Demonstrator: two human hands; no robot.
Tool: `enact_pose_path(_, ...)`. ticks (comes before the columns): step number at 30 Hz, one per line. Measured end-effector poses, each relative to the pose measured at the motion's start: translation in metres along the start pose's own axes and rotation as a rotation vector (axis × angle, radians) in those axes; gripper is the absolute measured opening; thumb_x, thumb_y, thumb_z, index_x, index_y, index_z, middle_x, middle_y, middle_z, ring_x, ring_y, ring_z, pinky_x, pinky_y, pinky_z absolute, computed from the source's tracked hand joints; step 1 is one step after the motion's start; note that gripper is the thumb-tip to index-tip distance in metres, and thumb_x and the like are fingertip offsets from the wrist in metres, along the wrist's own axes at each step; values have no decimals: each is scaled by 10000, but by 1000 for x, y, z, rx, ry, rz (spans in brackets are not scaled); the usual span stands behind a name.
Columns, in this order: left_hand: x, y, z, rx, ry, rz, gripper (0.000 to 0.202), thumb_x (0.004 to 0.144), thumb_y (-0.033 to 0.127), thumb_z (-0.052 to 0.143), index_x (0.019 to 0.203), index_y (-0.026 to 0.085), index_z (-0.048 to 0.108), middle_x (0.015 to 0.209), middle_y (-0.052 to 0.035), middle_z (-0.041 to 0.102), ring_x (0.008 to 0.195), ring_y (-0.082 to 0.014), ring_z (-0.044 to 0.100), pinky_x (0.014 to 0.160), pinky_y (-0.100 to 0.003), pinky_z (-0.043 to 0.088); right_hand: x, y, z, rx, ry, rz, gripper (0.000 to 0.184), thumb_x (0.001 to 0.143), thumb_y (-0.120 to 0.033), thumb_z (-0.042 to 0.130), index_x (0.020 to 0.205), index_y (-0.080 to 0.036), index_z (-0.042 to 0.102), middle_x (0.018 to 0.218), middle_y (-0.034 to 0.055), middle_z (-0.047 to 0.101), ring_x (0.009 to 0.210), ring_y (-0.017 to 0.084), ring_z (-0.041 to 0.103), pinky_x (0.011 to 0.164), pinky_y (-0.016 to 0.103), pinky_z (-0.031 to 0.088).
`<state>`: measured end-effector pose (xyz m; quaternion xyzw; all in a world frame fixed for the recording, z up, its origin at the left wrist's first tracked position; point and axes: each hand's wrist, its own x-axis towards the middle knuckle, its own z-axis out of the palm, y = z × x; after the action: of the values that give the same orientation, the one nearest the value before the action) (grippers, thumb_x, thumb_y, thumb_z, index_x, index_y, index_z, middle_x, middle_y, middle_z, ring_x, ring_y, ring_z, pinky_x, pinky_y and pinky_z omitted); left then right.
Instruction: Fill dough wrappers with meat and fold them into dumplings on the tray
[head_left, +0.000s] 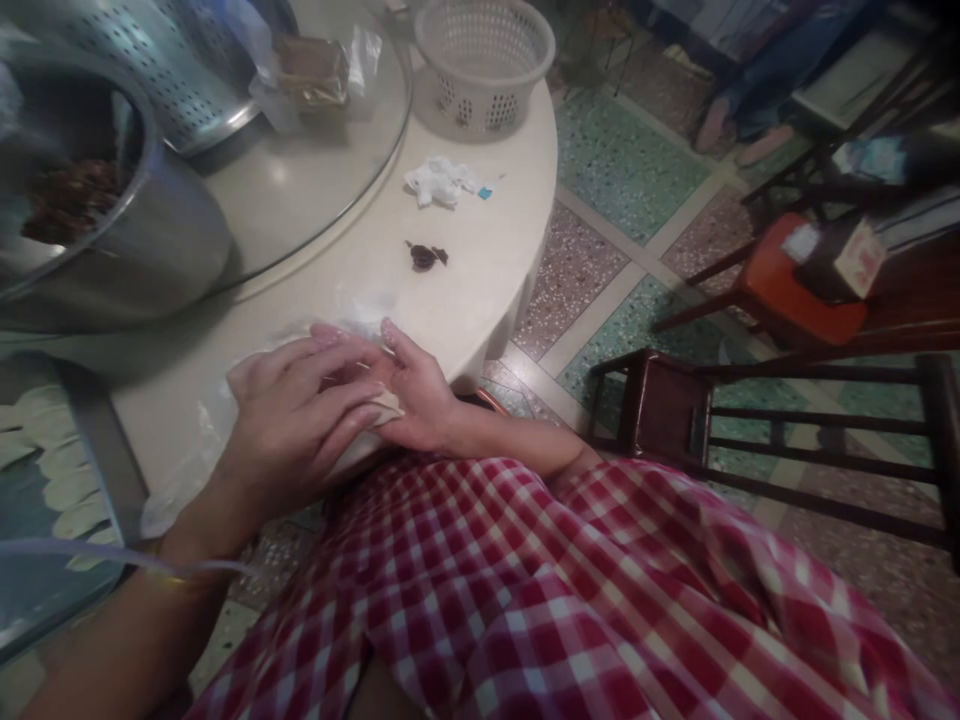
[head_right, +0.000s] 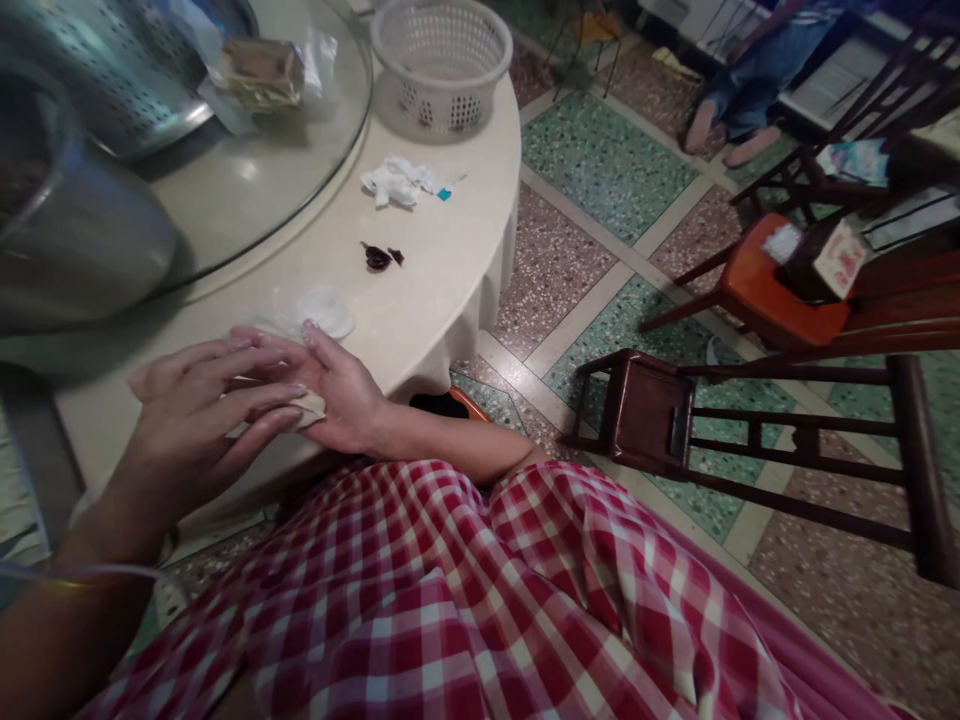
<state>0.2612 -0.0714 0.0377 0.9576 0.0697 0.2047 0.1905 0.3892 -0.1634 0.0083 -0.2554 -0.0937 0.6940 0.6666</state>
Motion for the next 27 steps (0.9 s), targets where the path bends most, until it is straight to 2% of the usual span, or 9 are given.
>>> enact_pose_path(6,-2,7,6,-20,54,-33,57,837,336,728,795,306,753,1050,-47,787,1155,-330,619,1031,-517,401,3,7,-5,51,26,-5,618,1006,-635,254,1341,-245,597,992,27,730,876,195,691,885,389,605)
enact_pose_path(8,-3,8,7,-6,71,-2,32,840,320,737,837,299,761,1087,-54,784,1176,-332,617,1035,-513,405,2,8,-7,46,-1,-18,612,1004,-641,273,1368,-254,576,1003,24,722,882,192,686,893,393,601)
enact_pose_path(12,-7,6,3,53,110,-17,175,873,410,721,996,299,777,1199,-77,766,1208,-336,615,1055,-508,424,1,7,-8,-29,-40,-82,660,973,-689,281,1411,-277,554,1117,60,722,930,211,688,878,402,608)
enact_pose_path(15,-10,5,3,73,111,-81,170,874,454,697,911,314,786,1142,-68,774,1202,-336,618,1051,-513,437,1,8,-7,-117,-12,-111,733,953,-730,243,1435,-272,550,1096,78,731,915,228,693,844,424,621)
enact_pose_path(18,-12,10,8,73,125,-85,116,872,384,686,839,318,775,1136,-54,774,1212,-331,614,1049,-522,435,1,10,-3,-145,34,-108,731,959,-716,230,1428,-273,574,1051,54,750,908,210,702,867,413,616)
enact_pose_path(20,-12,13,12,73,157,-96,84,860,349,695,817,316,759,1153,-42,772,1208,-330,612,1055,-525,424,0,10,-1,-96,57,-103,752,969,-683,162,1406,-256,601,1022,25,761,945,190,714,900,383,600)
enact_pose_path(23,-14,17,15,73,207,-125,102,857,371,719,927,308,758,1217,-54,756,1226,-341,599,1073,-525,411,-1,7,1,16,45,-116,735,989,-629,127,1393,-234,597,1077,28,778,1001,180,727,951,391,582)
enact_pose_path(25,-16,17,15,93,240,-126,213,855,388,744,1046,294,750,1272,-78,736,1239,-351,593,1080,-529,413,-2,5,2,45,49,-165,683,1003,-611,164,1397,-232,574,1193,68,769,1040,190,727,997,429,570)
enact_pose_path(27,-19,16,13,122,270,-139,233,852,380,758,1068,296,746,1261,-80,737,1205,-346,610,1058,-528,429,-3,5,3,20,83,-226,674,1007,-613,163,1396,-236,564,1292,99,740,1104,202,716,1032,458,554)
